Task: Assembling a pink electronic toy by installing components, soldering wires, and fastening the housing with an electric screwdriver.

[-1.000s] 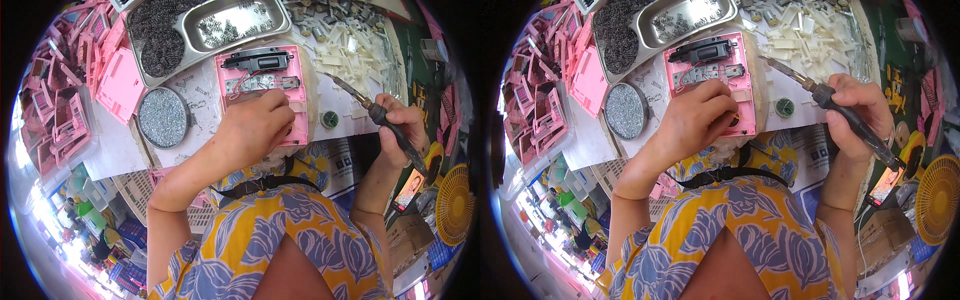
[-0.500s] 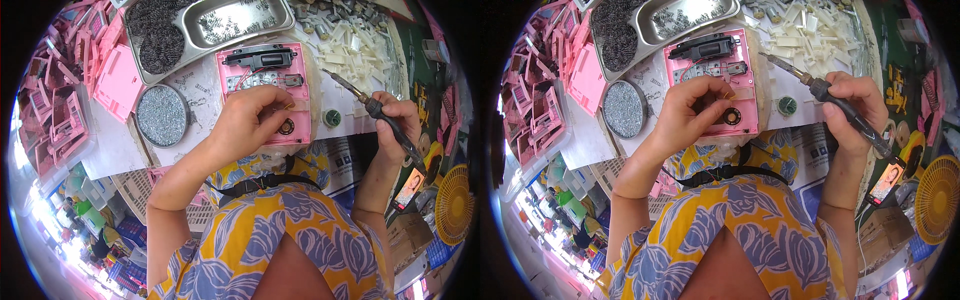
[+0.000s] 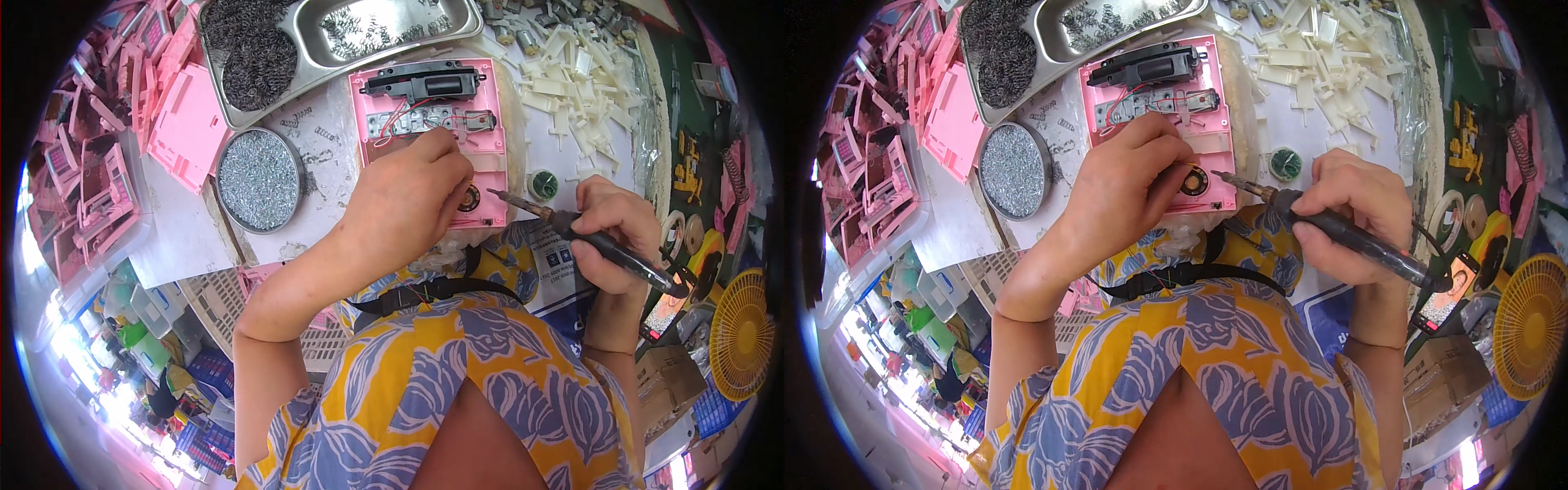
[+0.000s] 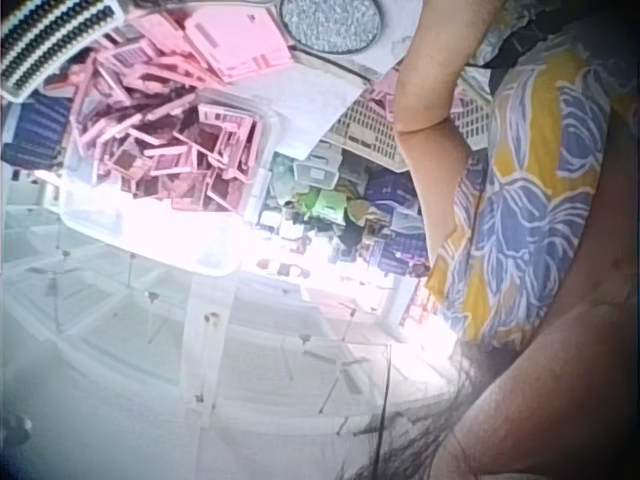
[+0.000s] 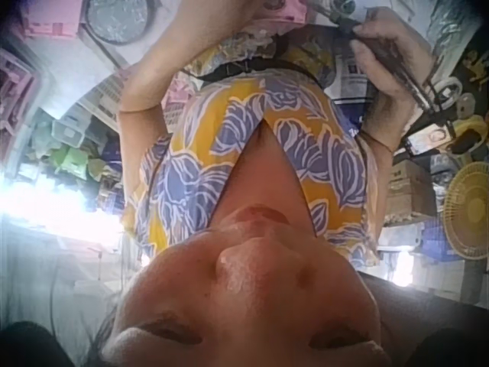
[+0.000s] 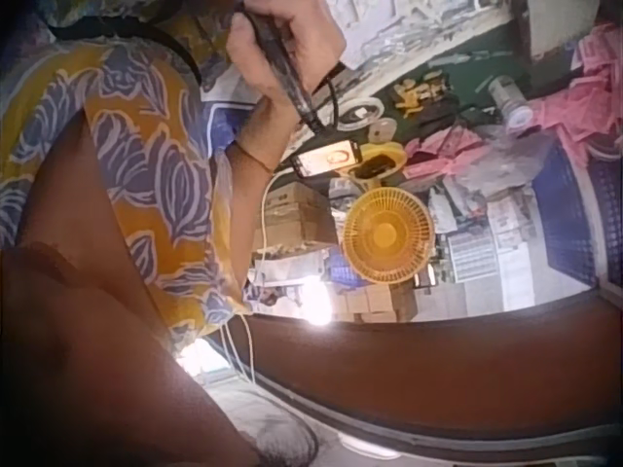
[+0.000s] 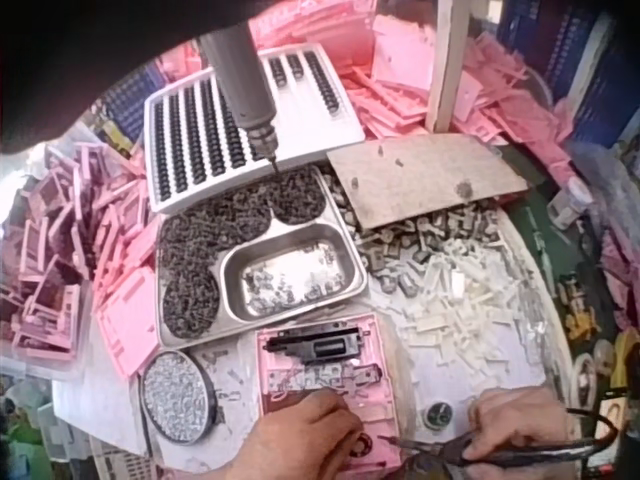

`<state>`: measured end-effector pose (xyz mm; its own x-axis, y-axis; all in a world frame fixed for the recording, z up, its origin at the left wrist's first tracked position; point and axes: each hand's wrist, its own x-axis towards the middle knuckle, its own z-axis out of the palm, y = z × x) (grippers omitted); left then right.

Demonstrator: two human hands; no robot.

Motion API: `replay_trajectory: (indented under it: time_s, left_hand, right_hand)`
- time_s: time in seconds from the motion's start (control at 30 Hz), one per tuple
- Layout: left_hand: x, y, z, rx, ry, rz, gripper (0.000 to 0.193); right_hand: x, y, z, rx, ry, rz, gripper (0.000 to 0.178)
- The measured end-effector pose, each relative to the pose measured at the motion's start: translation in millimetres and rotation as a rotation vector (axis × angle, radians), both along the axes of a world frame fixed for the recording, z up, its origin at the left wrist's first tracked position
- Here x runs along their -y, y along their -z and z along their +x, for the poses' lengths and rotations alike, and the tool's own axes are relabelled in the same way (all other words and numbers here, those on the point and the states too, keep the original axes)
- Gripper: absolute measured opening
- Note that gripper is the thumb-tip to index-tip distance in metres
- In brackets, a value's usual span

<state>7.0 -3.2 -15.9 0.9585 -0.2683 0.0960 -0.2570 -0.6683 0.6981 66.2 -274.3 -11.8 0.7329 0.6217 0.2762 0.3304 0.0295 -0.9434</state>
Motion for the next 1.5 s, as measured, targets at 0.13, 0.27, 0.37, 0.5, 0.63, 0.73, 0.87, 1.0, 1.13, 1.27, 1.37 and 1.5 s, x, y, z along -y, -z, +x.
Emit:
replay_trajectory:
  time_s: [0.13,0.27,0.37,0.5,0.63,0.73,0.87,1.0,1.13,1.27,1.37,1.5]
  left_hand:
    - [1,-3,-1,-0.049,0.01,0.049,0.01]
    - [3,-3,-1,-0.047,0.002,0.059,0.009]
    - [2,-3,-2,-0.058,-0.006,0.055,0.009]
    - [3,-4,-2,-0.067,0.0,0.071,0.01]
    - [2,-3,-3,-0.055,0.0,0.048,0.011]
    - [2,-3,-3,-0.052,-0.009,0.031,0.012]
    - [1,-3,-4,-0.043,-0.017,0.022,0.012]
    - [0,-1,-6,-0.015,-0.023,0.03,0.014]
    - [-2,-3,-8,-0.022,-0.007,0.003,0.022]
    - [-7,-2,-6,0.01,0.077,0.005,0.028]
    - [-9,-7,-1,0.0,0.154,0.072,0.029]
    - [-10,-4,2,0.031,0.227,0.154,0.028]
  right_hand:
    - [-7,3,1,0.012,-0.021,-0.027,0.02]
    - [-9,3,2,0.021,-0.022,-0.033,0.019]
    - [-11,1,4,0.009,-0.037,-0.073,0.019]
    - [-13,4,4,0.044,-0.039,-0.075,0.019]
    - [-14,2,5,0.058,-0.041,-0.098,0.019]
    - [-11,0,4,0.025,-0.015,-0.067,0.019]
    - [-2,-2,5,-0.005,0.012,-0.037,0.02]
    - [7,-3,4,-0.025,0.06,-0.002,0.021]
    - [15,-1,6,-0.03,0.059,0.016,0.022]
    - [16,-2,6,-0.037,0.049,0.037,0.023]
    - [14,-3,5,-0.065,0.025,0.034,0.022]
    - [9,-2,5,-0.03,-0.013,0.001,0.021]
